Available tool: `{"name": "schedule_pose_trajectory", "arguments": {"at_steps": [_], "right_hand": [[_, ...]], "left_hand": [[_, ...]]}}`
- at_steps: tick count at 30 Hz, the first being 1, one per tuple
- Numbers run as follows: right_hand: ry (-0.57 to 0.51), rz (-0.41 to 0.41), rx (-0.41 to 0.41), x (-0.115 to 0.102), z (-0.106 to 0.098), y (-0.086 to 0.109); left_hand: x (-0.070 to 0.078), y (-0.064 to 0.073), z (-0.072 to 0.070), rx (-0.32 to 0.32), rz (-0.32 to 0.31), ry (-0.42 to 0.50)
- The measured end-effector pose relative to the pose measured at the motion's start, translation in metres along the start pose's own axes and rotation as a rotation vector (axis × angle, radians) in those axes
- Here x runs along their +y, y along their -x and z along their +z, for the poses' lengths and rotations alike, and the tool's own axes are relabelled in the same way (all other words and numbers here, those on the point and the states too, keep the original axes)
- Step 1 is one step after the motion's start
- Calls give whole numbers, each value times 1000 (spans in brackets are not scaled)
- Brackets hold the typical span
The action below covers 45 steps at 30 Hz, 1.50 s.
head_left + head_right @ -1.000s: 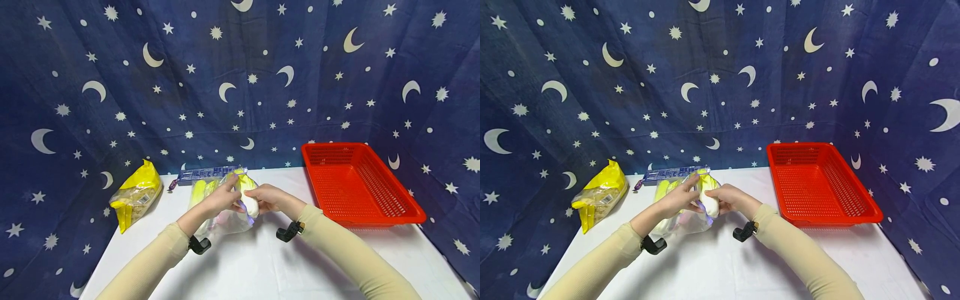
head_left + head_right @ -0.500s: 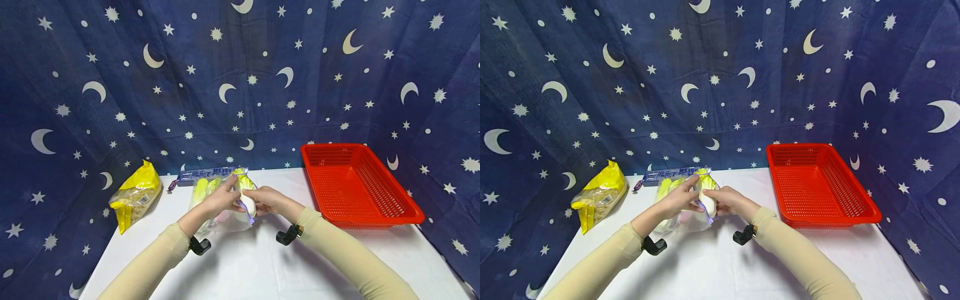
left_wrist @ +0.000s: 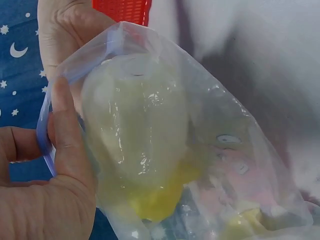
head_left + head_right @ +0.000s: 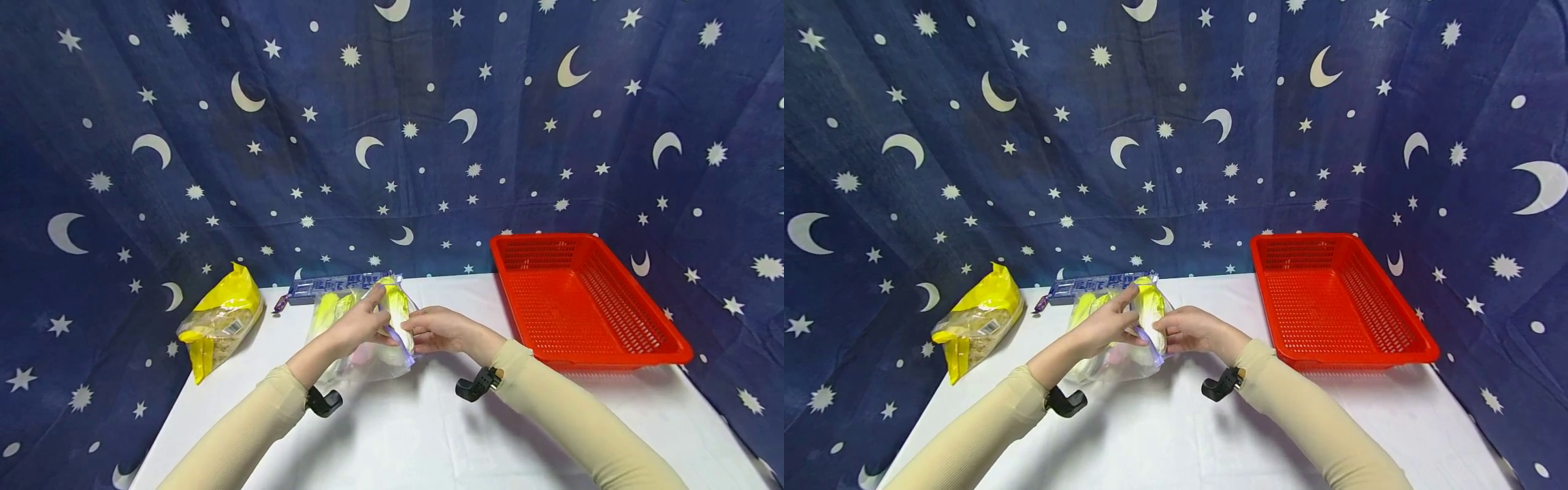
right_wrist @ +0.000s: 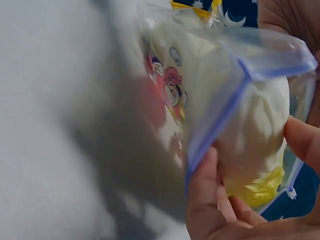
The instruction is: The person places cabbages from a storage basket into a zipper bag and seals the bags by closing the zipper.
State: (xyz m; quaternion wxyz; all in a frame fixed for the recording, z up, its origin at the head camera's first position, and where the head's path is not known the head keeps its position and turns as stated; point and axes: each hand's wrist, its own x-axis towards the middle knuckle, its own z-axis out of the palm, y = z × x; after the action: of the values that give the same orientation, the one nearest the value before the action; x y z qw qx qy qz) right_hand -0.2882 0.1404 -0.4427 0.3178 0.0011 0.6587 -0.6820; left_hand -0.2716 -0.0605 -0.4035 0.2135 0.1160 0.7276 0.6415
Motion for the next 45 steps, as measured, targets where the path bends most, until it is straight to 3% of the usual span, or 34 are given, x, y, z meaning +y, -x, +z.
{"name": "schedule_pose_trajectory", "arguments": {"at_steps": [4, 8, 10, 15, 17, 23, 26, 33, 45], "right_hand": [[22, -29, -19, 2, 5, -2], [21, -42, 24, 2, 4, -4], [31, -63, 100, 3, 0, -4], [162, -194, 394, 7, -14, -5], [200, -237, 428, 13, -17, -4], [171, -297, 255, 35, -12, -2], [162, -320, 226, 38, -10, -1], [181, -338, 280, 29, -9, 0], [331, -364, 376, -5, 1, 10]], "left_hand": [[0, 1, -2, -6, 6, 1], [-1, 1, -5, -4, 11, 12], [-1, 1, -7, 0, 14, 18], [3, 4, -10, 4, 14, 15], [5, 5, -11, 0, 14, 15], [4, 6, -14, 8, 20, 19], [6, 7, -16, -2, 28, 5], [8, 12, -29, -53, 43, -21], [17, 19, -48, -52, 69, -31]]}}
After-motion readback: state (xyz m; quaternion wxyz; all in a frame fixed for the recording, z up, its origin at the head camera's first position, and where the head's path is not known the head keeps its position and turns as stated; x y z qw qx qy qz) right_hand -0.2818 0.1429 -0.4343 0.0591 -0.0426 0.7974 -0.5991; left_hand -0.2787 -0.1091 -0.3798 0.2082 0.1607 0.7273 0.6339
